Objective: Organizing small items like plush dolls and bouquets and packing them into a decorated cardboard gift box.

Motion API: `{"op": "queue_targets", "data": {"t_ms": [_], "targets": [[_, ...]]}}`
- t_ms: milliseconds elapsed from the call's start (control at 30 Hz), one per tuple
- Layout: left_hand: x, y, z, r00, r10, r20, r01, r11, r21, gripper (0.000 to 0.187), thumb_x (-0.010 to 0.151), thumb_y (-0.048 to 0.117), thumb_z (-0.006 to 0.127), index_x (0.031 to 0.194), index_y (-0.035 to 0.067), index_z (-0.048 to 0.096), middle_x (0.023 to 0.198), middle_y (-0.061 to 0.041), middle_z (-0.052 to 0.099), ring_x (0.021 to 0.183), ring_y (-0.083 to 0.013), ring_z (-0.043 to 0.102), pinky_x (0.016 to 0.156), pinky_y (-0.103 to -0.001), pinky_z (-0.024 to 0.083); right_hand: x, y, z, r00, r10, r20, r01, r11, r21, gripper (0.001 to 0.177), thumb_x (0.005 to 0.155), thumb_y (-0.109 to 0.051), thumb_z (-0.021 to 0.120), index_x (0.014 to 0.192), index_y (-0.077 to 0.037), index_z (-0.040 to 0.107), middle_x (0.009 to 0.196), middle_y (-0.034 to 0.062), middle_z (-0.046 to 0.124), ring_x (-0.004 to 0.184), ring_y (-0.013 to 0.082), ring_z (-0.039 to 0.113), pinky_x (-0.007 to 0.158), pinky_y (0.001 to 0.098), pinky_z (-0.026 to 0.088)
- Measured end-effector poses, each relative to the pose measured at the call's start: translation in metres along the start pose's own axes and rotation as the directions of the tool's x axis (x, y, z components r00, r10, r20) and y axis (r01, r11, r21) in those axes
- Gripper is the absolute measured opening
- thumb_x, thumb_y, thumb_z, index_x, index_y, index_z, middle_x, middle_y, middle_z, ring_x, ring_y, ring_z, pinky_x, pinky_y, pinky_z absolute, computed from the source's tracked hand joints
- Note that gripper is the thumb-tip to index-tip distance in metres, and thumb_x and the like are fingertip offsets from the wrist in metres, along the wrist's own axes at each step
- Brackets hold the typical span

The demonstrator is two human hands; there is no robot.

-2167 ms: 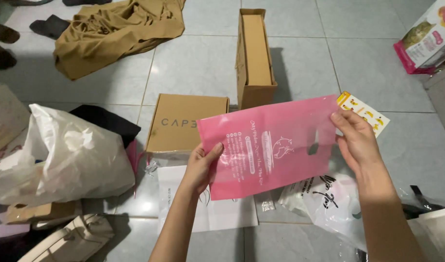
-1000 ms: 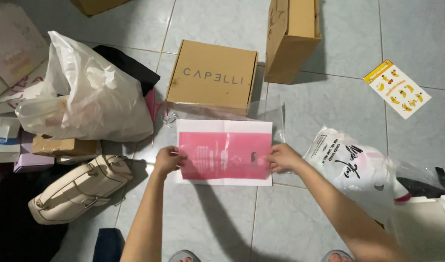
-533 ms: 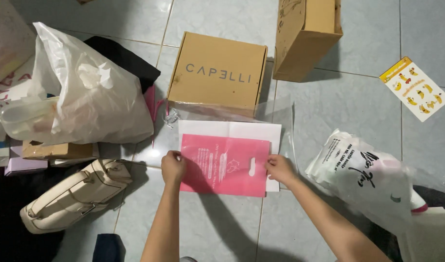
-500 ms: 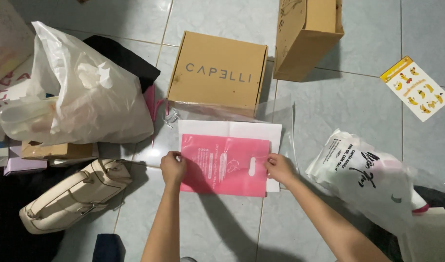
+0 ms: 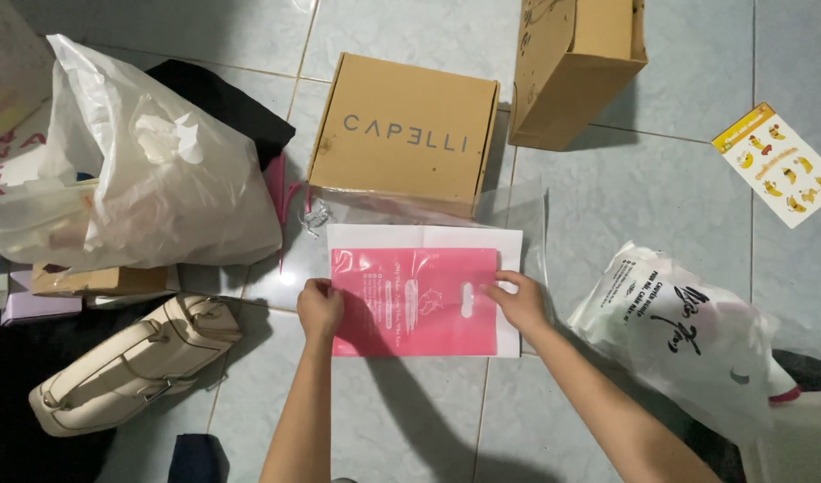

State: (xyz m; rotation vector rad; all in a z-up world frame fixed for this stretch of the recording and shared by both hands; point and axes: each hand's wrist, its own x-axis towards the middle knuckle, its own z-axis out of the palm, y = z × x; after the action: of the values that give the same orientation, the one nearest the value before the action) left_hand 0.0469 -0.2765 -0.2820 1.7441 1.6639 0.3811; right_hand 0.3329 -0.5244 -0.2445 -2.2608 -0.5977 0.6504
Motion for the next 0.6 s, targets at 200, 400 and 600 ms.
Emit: {"op": "queue_targets", "data": {"t_ms": [200, 400, 600], "targets": [[-0.011, 0.024, -0.02, 0.999, -0.05, 0.017, 0.05, 0.999, 0.005, 0.033, 0.084, 0.029, 0.08, 0.101, 0.002, 0.071, 0.093, -0.016, 0.076, 0.091, -0.034, 0.072, 0.085, -0.043, 0.055, -0.004, -0.013, -0.014, 0.994, 0.069, 0.085, -0.081, 0.987, 0.142, 0.038, 0.079, -0.027, 0.087, 0.106, -0.003, 0.077, 0.099, 0.0082, 0.079, 0.09, 0.014, 0.07, 0.081, 0.03, 0.055], [-0.011, 0.051, -0.032, 0.993, -0.077, 0.09, 0.09, 0.985, -0.148, 0.058, 0.074, 0.027, 0.086, 0.116, -0.001, 0.058, 0.084, -0.015, 0.071, 0.075, -0.0288, 0.072, 0.07, -0.04, 0.057, 0.0, -0.008, -0.021, 0.997, -0.067, 0.036, 0.053, 0.956, 0.29, 0.033, 0.079, -0.014, 0.085, 0.107, -0.001, 0.075, 0.099, 0.006, 0.077, 0.09, 0.0134, 0.068, 0.079, 0.0291, 0.054], [-0.012, 0.06, -0.037, 0.863, 0.048, 0.503, 0.186, 0.895, -0.405, 0.034, 0.092, 0.024, 0.077, 0.104, -0.008, 0.072, 0.078, -0.005, 0.069, 0.063, -0.0108, 0.06, 0.055, -0.029, 0.049, 0.013, -0.023, -0.069, 0.979, 0.039, 0.198, -0.13, 0.875, 0.467, 0.032, 0.087, -0.002, 0.072, 0.118, 0.002, 0.067, 0.099, 0.0124, 0.076, 0.084, 0.0159, 0.07, 0.071, 0.0283, 0.055]]}}
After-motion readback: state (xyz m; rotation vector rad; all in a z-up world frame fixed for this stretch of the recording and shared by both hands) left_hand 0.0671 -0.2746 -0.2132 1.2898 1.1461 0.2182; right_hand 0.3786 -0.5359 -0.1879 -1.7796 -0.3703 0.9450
